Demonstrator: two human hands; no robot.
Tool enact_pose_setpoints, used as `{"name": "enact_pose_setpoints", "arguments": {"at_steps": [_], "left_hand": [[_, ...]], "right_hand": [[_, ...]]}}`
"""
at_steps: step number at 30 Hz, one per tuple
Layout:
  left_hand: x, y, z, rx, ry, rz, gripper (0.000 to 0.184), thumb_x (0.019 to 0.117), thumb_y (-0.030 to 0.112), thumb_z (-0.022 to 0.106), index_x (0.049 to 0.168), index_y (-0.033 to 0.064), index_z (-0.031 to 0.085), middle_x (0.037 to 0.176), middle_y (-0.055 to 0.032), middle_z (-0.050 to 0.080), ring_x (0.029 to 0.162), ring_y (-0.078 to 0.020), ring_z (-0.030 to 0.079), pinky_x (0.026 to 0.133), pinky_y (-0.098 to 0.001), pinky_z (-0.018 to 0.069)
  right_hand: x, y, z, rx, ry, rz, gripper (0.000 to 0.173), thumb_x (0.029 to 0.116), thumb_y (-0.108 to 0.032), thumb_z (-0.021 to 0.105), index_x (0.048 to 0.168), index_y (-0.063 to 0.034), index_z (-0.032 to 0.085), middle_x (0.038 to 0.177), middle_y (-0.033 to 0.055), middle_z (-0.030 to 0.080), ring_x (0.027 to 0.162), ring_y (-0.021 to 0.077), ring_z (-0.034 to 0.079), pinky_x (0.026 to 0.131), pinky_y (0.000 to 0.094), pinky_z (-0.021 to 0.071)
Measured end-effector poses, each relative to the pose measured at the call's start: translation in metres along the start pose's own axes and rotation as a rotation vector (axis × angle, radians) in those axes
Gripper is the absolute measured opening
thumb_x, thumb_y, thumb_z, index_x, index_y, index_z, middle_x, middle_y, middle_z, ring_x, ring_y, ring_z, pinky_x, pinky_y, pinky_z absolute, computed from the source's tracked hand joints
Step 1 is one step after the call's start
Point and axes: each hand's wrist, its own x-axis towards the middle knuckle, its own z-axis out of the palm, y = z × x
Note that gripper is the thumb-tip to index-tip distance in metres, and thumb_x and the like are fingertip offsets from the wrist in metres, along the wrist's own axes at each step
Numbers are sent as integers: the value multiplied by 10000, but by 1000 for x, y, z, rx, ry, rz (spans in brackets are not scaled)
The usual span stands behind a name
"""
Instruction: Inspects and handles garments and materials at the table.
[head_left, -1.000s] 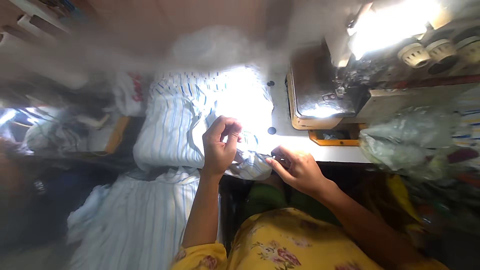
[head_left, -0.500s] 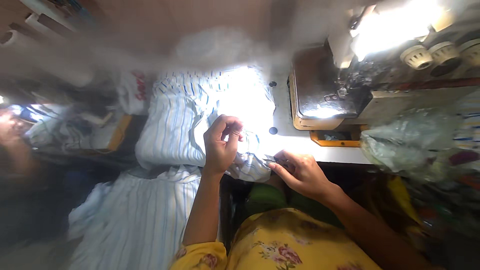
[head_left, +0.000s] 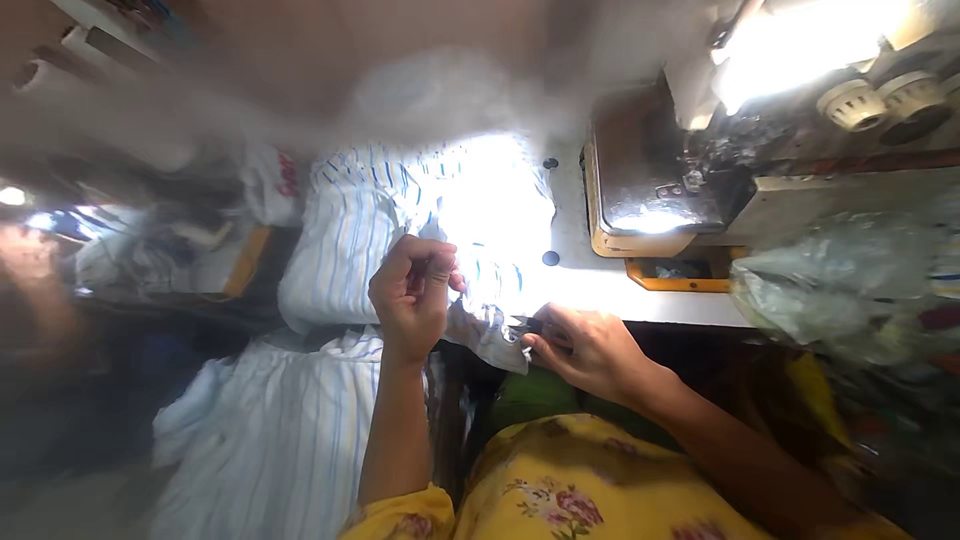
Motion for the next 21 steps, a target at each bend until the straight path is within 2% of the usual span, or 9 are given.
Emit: {"name": "enact_pose_setpoints", "arguments": {"at_steps": [7, 10, 13, 16, 19, 20, 21], "left_hand": [[2, 1, 4, -22, -3, 5, 82, 1031, 118, 575, 1012, 175, 631, 882, 157, 631, 720, 49, 641, 658, -141, 583], [1, 4, 3, -45, -1, 6, 79, 1034, 141, 578, 1020, 193, 636, 883, 161, 634, 719, 47, 643, 650, -143, 585], [-2, 10, -9, -123, -37, -4, 93, 1041, 232, 582, 1070, 254, 667, 897, 178, 665, 704, 50, 644, 623, -137, 575], [-15, 25, -34, -251, -227, -82, 124, 1037, 292, 587, 1111, 282, 686, 912, 179, 680, 712, 61, 643, 613, -118, 555], [-44, 31, -48, -277, -544, -318, 94, 1020, 278, 618, 1056, 237, 694, 916, 171, 692, 765, 108, 634, 671, -84, 538], [-56, 28, -48, -210, -676, -402, 102, 1017, 226, 622, 1006, 149, 689, 882, 107, 683, 745, 90, 622, 675, -94, 533], [-68, 26, -43, -86, -813, -471, 131, 984, 130, 628, 978, 26, 708, 860, -16, 685, 723, -4, 631, 671, -157, 541]], "right_hand": [[4, -4, 3, 26, -58, 26, 285, 964, -306, 585, 919, -52, 706, 656, 51, 634, 572, 179, 635, 507, 350, 476], [3, -3, 3, 36, -43, -5, 269, 963, -274, 574, 855, -55, 687, 593, 51, 588, 515, 170, 595, 462, 332, 426], [-5, 3, -7, 101, -59, -33, 287, 981, -292, 567, 883, -50, 687, 600, 41, 579, 506, 140, 564, 468, 303, 434], [-25, 20, -40, 247, -167, -63, 324, 1024, -341, 553, 1009, -53, 699, 708, 31, 623, 586, 87, 561, 541, 241, 469], [-59, 38, -103, 253, -145, -38, 370, 1032, -392, 566, 1107, -72, 737, 898, 39, 700, 749, 29, 619, 673, 159, 511], [-74, 41, -129, 198, -80, 32, 380, 1030, -408, 572, 1129, -86, 746, 944, 21, 709, 793, 0, 624, 708, 143, 518], [-91, 43, -156, 118, 20, 131, 366, 1015, -394, 595, 1139, -84, 746, 975, 11, 718, 809, -20, 626, 722, 139, 527]]}}
